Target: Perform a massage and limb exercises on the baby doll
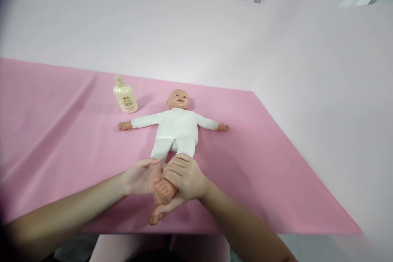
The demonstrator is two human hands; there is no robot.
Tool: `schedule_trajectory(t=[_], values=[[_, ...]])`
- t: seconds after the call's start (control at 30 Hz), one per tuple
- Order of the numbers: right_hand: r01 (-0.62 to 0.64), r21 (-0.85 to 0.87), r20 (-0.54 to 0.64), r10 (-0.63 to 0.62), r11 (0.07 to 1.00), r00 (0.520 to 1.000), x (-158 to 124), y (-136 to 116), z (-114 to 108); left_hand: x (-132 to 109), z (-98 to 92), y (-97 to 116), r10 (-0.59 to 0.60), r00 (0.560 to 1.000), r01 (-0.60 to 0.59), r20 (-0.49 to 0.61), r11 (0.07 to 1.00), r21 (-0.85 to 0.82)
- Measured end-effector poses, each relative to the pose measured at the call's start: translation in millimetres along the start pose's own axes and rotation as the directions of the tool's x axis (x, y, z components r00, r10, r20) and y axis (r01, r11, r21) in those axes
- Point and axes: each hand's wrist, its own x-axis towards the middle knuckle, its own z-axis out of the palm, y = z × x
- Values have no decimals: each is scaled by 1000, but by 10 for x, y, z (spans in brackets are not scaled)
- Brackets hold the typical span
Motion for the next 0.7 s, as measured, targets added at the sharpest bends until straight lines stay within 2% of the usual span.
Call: schedule_trajectory(t=[0.2, 0.33, 0.47, 0.57, 0.7], values=[[-3, 126, -61, 11, 992, 998, -29, -95, 79, 6, -5, 13, 0, 999, -1, -36, 998, -55], [9, 165, -70, 3, 986, 998, 1, -166, 59, 11, 7, 15, -1, 1000, 0, -20, 999, -54], [53, 129, -35, -49, 990, 998, 50, -181, 14, 11, 30, 21, 3, 1000, -3, -3, 997, -77], [55, 84, 8, -56, 995, 998, 107, -164, -26, -2, 42, 29, -38, 999, 40, 25, 997, -67], [30, 12, -15, -30, 999, 999, 178, -135, -78, -25, 68, 30, -42, 999, 41, -15, 996, -77]])
